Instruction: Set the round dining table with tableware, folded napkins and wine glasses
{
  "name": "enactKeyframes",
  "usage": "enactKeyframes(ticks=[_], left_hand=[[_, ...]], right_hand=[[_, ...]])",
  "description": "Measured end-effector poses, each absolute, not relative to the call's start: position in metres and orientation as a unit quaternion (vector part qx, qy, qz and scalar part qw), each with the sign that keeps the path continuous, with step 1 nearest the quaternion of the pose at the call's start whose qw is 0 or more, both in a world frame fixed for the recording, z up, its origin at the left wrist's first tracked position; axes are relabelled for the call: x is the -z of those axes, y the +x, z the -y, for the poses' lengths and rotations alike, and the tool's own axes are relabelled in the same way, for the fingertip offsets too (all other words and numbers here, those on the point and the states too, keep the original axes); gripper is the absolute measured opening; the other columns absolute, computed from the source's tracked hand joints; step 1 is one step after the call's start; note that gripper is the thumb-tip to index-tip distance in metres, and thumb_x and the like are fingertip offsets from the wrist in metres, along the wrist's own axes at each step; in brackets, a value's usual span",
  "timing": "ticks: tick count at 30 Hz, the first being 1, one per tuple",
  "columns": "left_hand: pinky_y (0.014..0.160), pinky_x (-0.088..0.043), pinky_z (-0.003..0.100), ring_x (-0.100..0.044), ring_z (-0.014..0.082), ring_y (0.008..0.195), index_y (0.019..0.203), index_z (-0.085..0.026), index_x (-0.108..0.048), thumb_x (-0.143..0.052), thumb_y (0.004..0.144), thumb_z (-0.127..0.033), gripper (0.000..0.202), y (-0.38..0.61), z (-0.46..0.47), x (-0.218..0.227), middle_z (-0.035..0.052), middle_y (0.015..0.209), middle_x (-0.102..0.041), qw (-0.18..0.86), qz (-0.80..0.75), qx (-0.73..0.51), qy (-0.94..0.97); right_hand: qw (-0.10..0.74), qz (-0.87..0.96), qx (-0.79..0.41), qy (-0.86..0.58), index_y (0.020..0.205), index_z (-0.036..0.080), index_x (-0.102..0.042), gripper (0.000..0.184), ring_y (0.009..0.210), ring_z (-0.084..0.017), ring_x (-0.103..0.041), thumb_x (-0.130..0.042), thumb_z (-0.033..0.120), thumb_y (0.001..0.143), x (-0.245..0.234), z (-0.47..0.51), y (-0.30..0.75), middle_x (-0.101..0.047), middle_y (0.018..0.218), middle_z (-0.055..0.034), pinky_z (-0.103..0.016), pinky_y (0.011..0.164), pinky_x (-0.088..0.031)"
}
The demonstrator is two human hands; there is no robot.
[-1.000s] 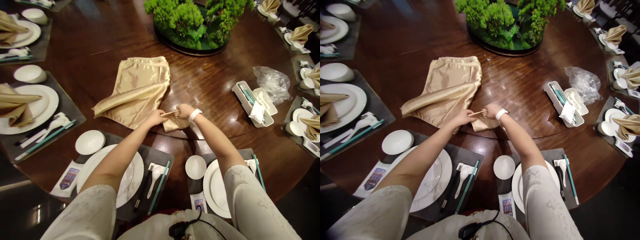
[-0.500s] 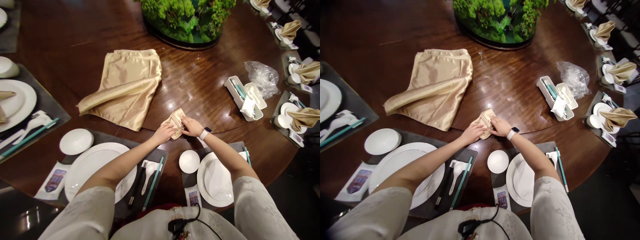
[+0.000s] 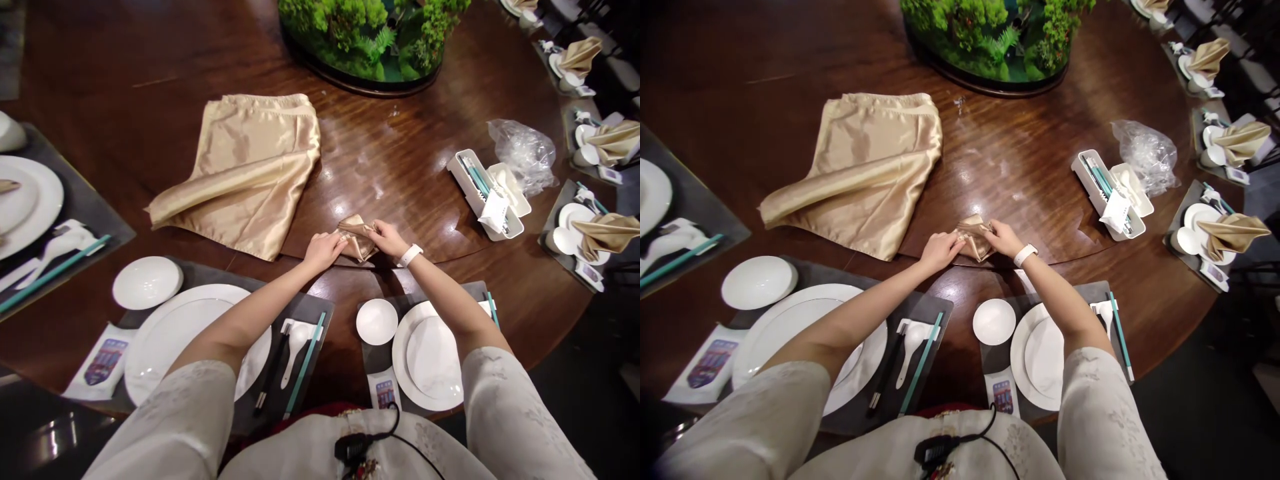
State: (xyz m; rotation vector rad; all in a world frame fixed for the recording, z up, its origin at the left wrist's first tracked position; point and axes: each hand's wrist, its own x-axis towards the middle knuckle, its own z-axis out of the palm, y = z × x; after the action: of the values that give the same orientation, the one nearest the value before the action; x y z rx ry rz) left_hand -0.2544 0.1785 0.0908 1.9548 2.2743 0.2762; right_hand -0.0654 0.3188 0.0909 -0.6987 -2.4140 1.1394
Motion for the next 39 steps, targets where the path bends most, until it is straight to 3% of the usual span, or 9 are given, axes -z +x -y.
enactKeyframes(ticks=[5, 9, 12, 16, 22, 26, 30, 34, 39], left_hand=[[0.079, -0.051, 0.037, -0.072, 0.0316, 0.095, 0.090, -0.021, -0.077, -0.048, 0.098, -0.050, 0.042, -0.254, -0.209, -0.109, 0.0152, 0.095, -0.077, 0.121, -0.821, -0.034, 0.557], [0.080, -0.055, 0.037, -0.072, 0.0340, 0.098, 0.087, -0.019, -0.080, -0.065, 0.084, -0.038, 0.025, -0.261, -0.233, -0.116, 0.0174, 0.097, -0.077, 0.161, -0.870, -0.032, 0.466], [0.085, -0.055, 0.041, -0.071, 0.0373, 0.102, 0.091, -0.015, -0.080, -0.070, 0.080, -0.036, 0.026, -0.262, -0.239, -0.116, 0.0214, 0.099, -0.076, 0.161, -0.879, -0.041, 0.447], [0.089, -0.055, 0.045, -0.069, 0.0376, 0.103, 0.101, -0.013, -0.075, -0.066, 0.084, -0.032, 0.027, -0.261, -0.229, -0.115, 0.0214, 0.103, -0.073, 0.134, -0.858, -0.091, 0.487], [0.109, -0.047, 0.048, -0.059, 0.0316, 0.122, 0.130, -0.017, -0.058, -0.072, 0.084, -0.038, 0.052, -0.267, -0.180, -0.115, 0.0173, 0.133, -0.060, 0.084, -0.779, -0.334, 0.523], [0.099, -0.054, 0.041, -0.066, 0.0230, 0.111, 0.142, -0.023, -0.047, -0.072, 0.084, -0.048, 0.068, -0.240, -0.149, -0.108, 0.0150, 0.141, -0.057, 0.322, -0.678, -0.454, 0.480], [0.094, -0.054, 0.037, -0.067, 0.0237, 0.107, 0.136, -0.019, -0.055, -0.081, 0.074, -0.056, 0.076, -0.160, -0.125, -0.100, 0.0116, 0.123, -0.068, 0.555, -0.556, -0.449, 0.427], [0.085, -0.054, 0.031, -0.068, 0.0179, 0.085, 0.100, -0.015, -0.066, -0.087, 0.069, -0.055, 0.055, -0.071, -0.099, -0.089, 0.0054, 0.092, -0.071, 0.652, -0.561, -0.423, 0.286], [0.086, -0.053, 0.027, -0.070, 0.0143, 0.089, 0.111, -0.021, -0.062, -0.079, 0.084, -0.037, 0.035, 0.002, -0.065, -0.070, 0.0078, 0.116, -0.068, 0.707, -0.606, -0.347, 0.111]], right_hand=[[0.182, 0.900, -0.349, -0.186, 0.088, 0.020, -0.054, 0.015, 0.079, -0.020, -0.057, -0.042, 0.027, 0.094, -0.110, -0.314, -0.065, -0.063, 0.085, -0.0053, -0.031, 0.077, -0.045], [0.080, 0.961, -0.236, -0.124, 0.110, 0.013, -0.061, 0.023, 0.109, -0.028, -0.062, -0.052, 0.017, 0.090, -0.108, -0.291, -0.055, -0.067, 0.117, -0.0181, -0.039, 0.096, -0.049], [0.035, 0.982, -0.150, -0.113, 0.124, 0.010, -0.059, 0.037, 0.134, -0.033, -0.051, -0.060, 0.012, 0.087, -0.100, -0.271, -0.057, -0.058, 0.139, -0.0229, -0.045, 0.107, -0.048], [0.009, 0.976, -0.113, -0.188, 0.124, 0.013, -0.061, 0.030, 0.132, -0.033, -0.051, -0.041, 0.011, 0.101, -0.098, -0.259, -0.075, -0.061, 0.133, -0.0223, -0.044, 0.095, -0.055], [0.058, 0.923, -0.214, -0.314, 0.110, 0.011, -0.065, 0.021, 0.102, -0.031, -0.067, -0.053, 0.011, 0.094, -0.119, -0.264, -0.065, -0.071, 0.109, -0.0202, -0.041, 0.092, -0.054], [0.182, 0.760, -0.493, -0.384, 0.095, 0.013, -0.064, 0.018, 0.077, -0.023, -0.067, -0.062, 0.020, 0.078, -0.139, -0.235, 0.007, -0.069, 0.085, -0.0075, -0.034, 0.071, -0.057], [0.172, 0.553, -0.747, -0.326, 0.095, 0.015, -0.063, 0.030, 0.058, -0.013, -0.059, -0.061, 0.022, 0.065, -0.151, -0.175, 0.096, -0.062, 0.070, 0.0024, -0.026, 0.056, -0.054], [0.174, 0.465, -0.780, -0.381, 0.089, 0.015, -0.063, 0.029, 0.057, -0.010, -0.059, -0.065, 0.021, 0.061, -0.141, -0.123, 0.172, -0.062, 0.072, 0.0028, -0.023, 0.056, -0.056], [0.192, 0.424, -0.713, -0.525, 0.087, 0.015, -0.063, 0.025, 0.058, -0.013, -0.064, -0.070, 0.016, 0.063, -0.106, -0.097, 0.235, -0.065, 0.071, 0.0006, -0.025, 0.052, -0.060]])
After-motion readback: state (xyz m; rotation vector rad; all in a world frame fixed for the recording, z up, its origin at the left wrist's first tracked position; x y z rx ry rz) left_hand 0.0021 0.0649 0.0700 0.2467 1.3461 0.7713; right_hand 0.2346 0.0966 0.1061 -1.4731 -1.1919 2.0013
